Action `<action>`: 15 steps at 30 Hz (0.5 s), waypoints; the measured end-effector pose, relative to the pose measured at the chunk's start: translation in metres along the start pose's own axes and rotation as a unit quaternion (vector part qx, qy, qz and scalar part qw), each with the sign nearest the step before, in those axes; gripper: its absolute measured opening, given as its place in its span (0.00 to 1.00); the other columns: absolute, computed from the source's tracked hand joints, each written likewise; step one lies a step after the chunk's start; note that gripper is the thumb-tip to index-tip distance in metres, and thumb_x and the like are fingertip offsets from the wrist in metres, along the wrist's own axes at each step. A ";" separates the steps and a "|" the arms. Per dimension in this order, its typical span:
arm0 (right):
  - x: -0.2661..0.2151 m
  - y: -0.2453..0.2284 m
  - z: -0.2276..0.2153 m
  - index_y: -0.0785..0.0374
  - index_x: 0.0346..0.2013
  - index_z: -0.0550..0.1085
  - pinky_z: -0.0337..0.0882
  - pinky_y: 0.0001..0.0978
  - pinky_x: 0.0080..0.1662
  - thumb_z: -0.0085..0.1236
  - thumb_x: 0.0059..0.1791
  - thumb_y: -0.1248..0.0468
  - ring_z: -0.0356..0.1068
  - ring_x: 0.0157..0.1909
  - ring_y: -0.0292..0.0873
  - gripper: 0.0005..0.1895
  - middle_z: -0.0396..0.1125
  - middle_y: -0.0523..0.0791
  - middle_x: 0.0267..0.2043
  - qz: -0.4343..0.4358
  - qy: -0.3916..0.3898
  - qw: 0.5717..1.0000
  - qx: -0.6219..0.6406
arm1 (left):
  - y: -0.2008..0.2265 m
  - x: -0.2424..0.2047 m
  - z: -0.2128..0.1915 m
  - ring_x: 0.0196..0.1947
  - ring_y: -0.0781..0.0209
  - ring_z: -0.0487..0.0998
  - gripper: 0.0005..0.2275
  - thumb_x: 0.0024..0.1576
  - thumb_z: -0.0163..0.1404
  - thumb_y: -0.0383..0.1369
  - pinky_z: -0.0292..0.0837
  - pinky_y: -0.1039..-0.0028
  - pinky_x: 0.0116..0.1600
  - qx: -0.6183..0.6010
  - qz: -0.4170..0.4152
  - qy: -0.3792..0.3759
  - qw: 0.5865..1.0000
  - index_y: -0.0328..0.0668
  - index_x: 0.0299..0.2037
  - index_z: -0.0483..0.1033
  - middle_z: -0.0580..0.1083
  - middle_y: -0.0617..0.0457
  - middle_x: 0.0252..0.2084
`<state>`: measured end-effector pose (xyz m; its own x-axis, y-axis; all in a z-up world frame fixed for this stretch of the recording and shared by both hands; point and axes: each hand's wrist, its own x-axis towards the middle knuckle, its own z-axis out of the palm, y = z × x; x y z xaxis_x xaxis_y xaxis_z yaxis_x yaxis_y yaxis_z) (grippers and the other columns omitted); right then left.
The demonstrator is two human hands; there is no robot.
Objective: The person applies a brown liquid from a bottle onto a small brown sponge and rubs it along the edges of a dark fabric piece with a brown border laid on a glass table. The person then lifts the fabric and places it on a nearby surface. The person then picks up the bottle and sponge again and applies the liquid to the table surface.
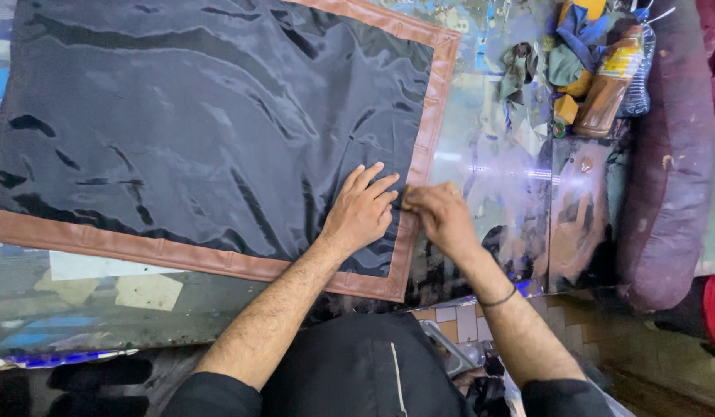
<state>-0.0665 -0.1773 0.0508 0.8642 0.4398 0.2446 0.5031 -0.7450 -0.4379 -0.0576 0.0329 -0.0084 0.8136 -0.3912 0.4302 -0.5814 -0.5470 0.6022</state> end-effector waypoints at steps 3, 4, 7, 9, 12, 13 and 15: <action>-0.033 -0.018 -0.006 0.60 0.40 0.79 0.69 0.38 0.51 0.60 0.42 0.76 0.72 0.47 0.49 0.14 0.76 0.44 0.47 -0.019 -0.062 0.997 0.028 | -0.002 0.001 0.001 0.69 0.46 0.63 0.12 0.53 0.52 0.29 0.54 0.51 0.73 0.008 0.009 0.000 1.000 0.36 0.46 0.82 0.72 0.49 0.63; -0.040 -0.020 -0.007 0.60 0.40 0.79 0.69 0.38 0.52 0.60 0.42 0.76 0.72 0.47 0.48 0.14 0.76 0.43 0.47 -0.028 -0.077 0.996 0.041 | -0.002 0.000 0.001 0.70 0.46 0.63 0.12 0.54 0.52 0.29 0.54 0.50 0.74 0.008 0.011 -0.002 1.000 0.36 0.47 0.81 0.72 0.49 0.63; -0.053 -0.018 -0.014 0.62 0.42 0.77 0.69 0.39 0.53 0.61 0.44 0.75 0.71 0.50 0.49 0.13 0.74 0.45 0.48 0.035 0.012 0.997 0.061 | -0.002 -0.002 0.001 0.71 0.45 0.61 0.14 0.54 0.52 0.29 0.52 0.49 0.74 0.011 0.016 -0.009 1.000 0.37 0.49 0.81 0.71 0.48 0.65; -0.054 -0.013 -0.016 0.63 0.45 0.76 0.71 0.38 0.53 0.61 0.46 0.75 0.71 0.51 0.49 0.13 0.73 0.47 0.49 0.082 0.096 0.990 0.064 | 0.003 -0.003 0.002 0.71 0.44 0.60 0.15 0.54 0.52 0.30 0.50 0.47 0.74 0.014 0.021 -0.012 1.000 0.37 0.52 0.80 0.69 0.47 0.65; -0.043 -0.006 -0.010 0.63 0.45 0.76 0.69 0.40 0.53 0.62 0.46 0.75 0.70 0.51 0.51 0.14 0.72 0.48 0.49 0.038 0.122 0.991 0.035 | 0.015 -0.013 0.002 0.72 0.44 0.59 0.16 0.56 0.53 0.31 0.48 0.45 0.75 0.048 0.025 -0.034 0.998 0.39 0.54 0.79 0.69 0.50 0.66; -0.037 -0.004 -0.006 0.63 0.45 0.76 0.69 0.40 0.53 0.62 0.45 0.76 0.69 0.51 0.52 0.14 0.72 0.48 0.49 0.006 0.113 0.993 0.019 | 0.018 -0.018 -0.001 0.72 0.45 0.59 0.16 0.56 0.53 0.32 0.49 0.45 0.74 0.051 0.023 -0.041 0.998 0.39 0.54 0.79 0.69 0.51 0.66; -0.021 0.005 -0.001 0.61 0.42 0.78 0.69 0.40 0.53 0.60 0.42 0.77 0.69 0.49 0.51 0.16 0.74 0.45 0.48 -0.016 0.067 0.997 -0.019 | 0.018 -0.023 -0.005 0.72 0.45 0.59 0.17 0.55 0.54 0.34 0.49 0.45 0.74 0.056 0.027 -0.052 0.997 0.39 0.54 0.79 0.69 0.51 0.66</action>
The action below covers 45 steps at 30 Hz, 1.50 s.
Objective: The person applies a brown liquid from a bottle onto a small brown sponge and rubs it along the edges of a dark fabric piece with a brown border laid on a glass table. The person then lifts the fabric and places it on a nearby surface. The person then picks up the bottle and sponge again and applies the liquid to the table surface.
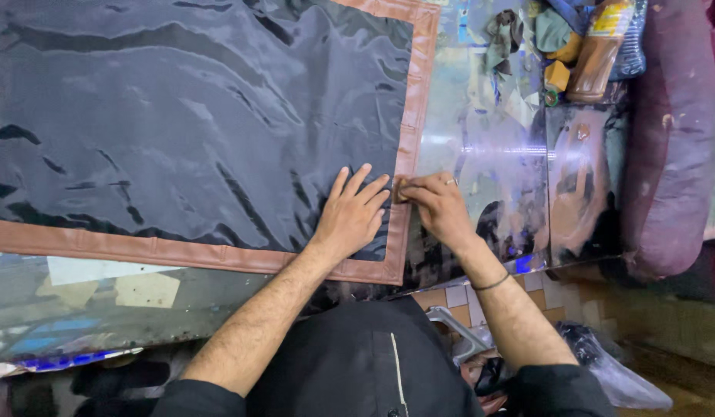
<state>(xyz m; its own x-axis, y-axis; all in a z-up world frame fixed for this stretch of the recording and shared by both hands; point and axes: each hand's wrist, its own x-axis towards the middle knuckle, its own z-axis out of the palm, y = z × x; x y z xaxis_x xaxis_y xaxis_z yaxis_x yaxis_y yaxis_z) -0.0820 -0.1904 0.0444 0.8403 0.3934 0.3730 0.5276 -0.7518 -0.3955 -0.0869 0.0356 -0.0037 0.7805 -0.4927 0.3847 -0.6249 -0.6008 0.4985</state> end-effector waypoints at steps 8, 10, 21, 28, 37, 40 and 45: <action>0.014 0.002 0.003 0.59 0.39 0.80 0.68 0.39 0.51 0.60 0.44 0.75 0.69 0.46 0.50 0.12 0.74 0.43 0.46 -0.032 -0.002 0.999 -0.028 | -0.006 -0.005 -0.003 0.72 0.45 0.59 0.16 0.57 0.53 0.35 0.51 0.48 0.73 -0.008 -0.003 0.012 1.000 0.42 0.54 0.80 0.68 0.51 0.67; 0.006 -0.004 0.000 0.59 0.40 0.80 0.68 0.38 0.52 0.60 0.46 0.75 0.70 0.47 0.49 0.11 0.74 0.42 0.46 -0.001 0.007 0.999 -0.048 | -0.004 -0.005 -0.001 0.72 0.45 0.60 0.15 0.57 0.53 0.35 0.51 0.48 0.73 -0.013 -0.002 0.009 1.000 0.42 0.54 0.80 0.68 0.51 0.67; -0.022 -0.018 0.005 0.60 0.40 0.80 0.68 0.40 0.51 0.60 0.43 0.77 0.67 0.46 0.49 0.14 0.73 0.43 0.45 -0.033 -0.017 0.998 -0.054 | -0.007 -0.011 0.002 0.72 0.43 0.58 0.14 0.57 0.53 0.32 0.50 0.45 0.74 -0.018 0.003 -0.006 1.000 0.46 0.53 0.80 0.67 0.51 0.69; -0.027 -0.022 0.004 0.58 0.39 0.80 0.68 0.40 0.51 0.57 0.39 0.78 0.67 0.46 0.50 0.18 0.74 0.43 0.46 -0.033 -0.013 0.998 -0.043 | -0.007 -0.012 -0.001 0.74 0.43 0.56 0.14 0.59 0.53 0.33 0.47 0.46 0.76 -0.018 -0.001 -0.012 1.000 0.46 0.55 0.79 0.65 0.51 0.70; -0.038 -0.027 0.005 0.61 0.40 0.80 0.69 0.40 0.49 0.58 0.41 0.78 0.68 0.45 0.52 0.16 0.73 0.45 0.45 -0.029 -0.021 0.998 -0.046 | -0.004 -0.010 -0.011 0.74 0.41 0.53 0.20 0.54 0.57 0.40 0.44 0.45 0.75 -0.028 0.006 -0.042 0.999 0.43 0.56 0.78 0.63 0.49 0.71; -0.052 -0.034 0.003 0.61 0.41 0.80 0.69 0.40 0.50 0.58 0.43 0.78 0.68 0.46 0.51 0.15 0.74 0.44 0.47 0.010 0.026 0.996 -0.082 | -0.003 -0.009 -0.010 0.75 0.42 0.52 0.21 0.53 0.57 0.39 0.44 0.45 0.75 -0.032 0.001 -0.037 0.999 0.44 0.56 0.78 0.62 0.49 0.72; -0.066 -0.052 0.010 0.59 0.38 0.81 0.69 0.40 0.48 0.58 0.39 0.77 0.67 0.43 0.51 0.17 0.74 0.44 0.45 -0.042 -0.037 0.998 -0.026 | -0.002 -0.009 -0.011 0.75 0.42 0.52 0.21 0.53 0.57 0.40 0.44 0.45 0.75 -0.030 -0.003 -0.039 0.999 0.44 0.56 0.78 0.62 0.48 0.72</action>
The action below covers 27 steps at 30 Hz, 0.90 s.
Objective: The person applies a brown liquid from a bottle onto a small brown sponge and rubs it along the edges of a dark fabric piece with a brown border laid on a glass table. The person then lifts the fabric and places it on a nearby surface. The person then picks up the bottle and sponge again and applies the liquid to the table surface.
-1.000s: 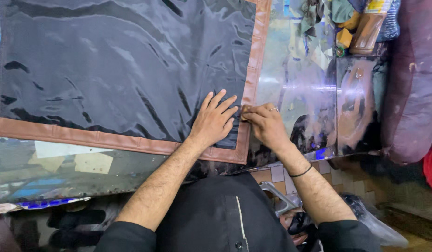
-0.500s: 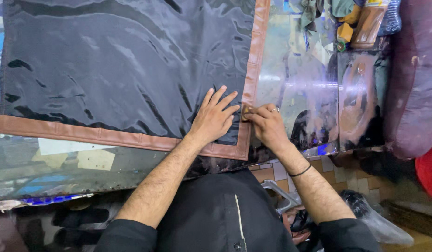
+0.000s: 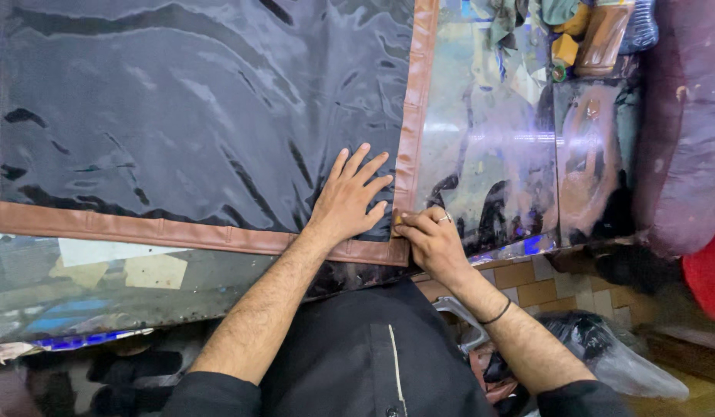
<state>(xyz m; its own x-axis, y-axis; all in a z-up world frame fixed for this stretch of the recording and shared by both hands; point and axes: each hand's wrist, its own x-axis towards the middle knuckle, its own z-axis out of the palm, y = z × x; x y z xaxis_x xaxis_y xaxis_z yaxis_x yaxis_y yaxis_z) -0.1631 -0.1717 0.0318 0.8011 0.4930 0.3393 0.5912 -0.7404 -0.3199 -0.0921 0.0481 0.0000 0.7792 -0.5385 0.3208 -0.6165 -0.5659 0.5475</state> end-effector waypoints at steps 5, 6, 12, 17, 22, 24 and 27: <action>0.037 0.039 0.004 0.58 0.38 0.81 0.68 0.40 0.49 0.60 0.44 0.77 0.67 0.45 0.50 0.13 0.75 0.42 0.44 0.038 0.056 0.996 -0.054 | -0.002 -0.004 0.002 0.75 0.42 0.52 0.21 0.52 0.57 0.39 0.43 0.45 0.76 0.001 0.000 -0.014 1.000 0.44 0.56 0.78 0.61 0.48 0.72; 0.043 0.044 0.005 0.59 0.39 0.80 0.68 0.40 0.50 0.60 0.45 0.76 0.67 0.46 0.50 0.12 0.75 0.42 0.45 0.045 0.068 0.995 -0.051 | -0.003 -0.002 0.001 0.75 0.42 0.52 0.21 0.53 0.57 0.39 0.43 0.46 0.76 0.000 0.002 -0.013 1.000 0.45 0.56 0.78 0.61 0.48 0.72; 0.008 -0.001 0.004 0.58 0.37 0.80 0.68 0.41 0.49 0.60 0.43 0.75 0.67 0.45 0.49 0.11 0.73 0.44 0.47 0.036 0.013 0.999 0.010 | 0.001 0.000 -0.001 0.75 0.43 0.51 0.20 0.53 0.56 0.39 0.42 0.46 0.76 0.008 -0.006 -0.018 1.000 0.44 0.55 0.77 0.62 0.48 0.72; -0.008 0.005 -0.010 0.58 0.40 0.80 0.69 0.41 0.50 0.60 0.42 0.75 0.68 0.47 0.50 0.15 0.72 0.43 0.48 0.032 0.010 0.999 -0.002 | 0.001 0.000 -0.002 0.75 0.43 0.52 0.19 0.53 0.57 0.39 0.43 0.46 0.76 0.001 -0.005 -0.017 1.000 0.43 0.55 0.78 0.62 0.48 0.72; 0.023 0.034 -0.006 0.59 0.41 0.80 0.69 0.40 0.50 0.60 0.44 0.75 0.67 0.46 0.50 0.14 0.72 0.43 0.46 0.046 0.064 0.997 -0.021 | 0.005 0.001 -0.006 0.75 0.43 0.52 0.19 0.52 0.57 0.38 0.43 0.46 0.76 0.002 -0.010 -0.015 1.000 0.43 0.54 0.78 0.62 0.49 0.72; 0.035 0.040 0.001 0.56 0.38 0.81 0.68 0.41 0.48 0.61 0.43 0.75 0.67 0.44 0.49 0.13 0.73 0.41 0.41 0.057 0.012 0.998 -0.025 | 0.006 0.002 -0.007 0.75 0.43 0.53 0.19 0.52 0.58 0.38 0.43 0.46 0.76 -0.003 -0.011 -0.008 1.000 0.43 0.54 0.79 0.62 0.49 0.72; 0.045 0.049 0.004 0.59 0.40 0.80 0.68 0.39 0.50 0.61 0.43 0.74 0.67 0.45 0.50 0.13 0.73 0.43 0.46 0.019 0.089 0.995 -0.043 | 0.007 0.001 -0.007 0.75 0.42 0.53 0.19 0.51 0.58 0.38 0.44 0.46 0.76 -0.004 -0.009 -0.013 1.000 0.43 0.53 0.79 0.63 0.49 0.71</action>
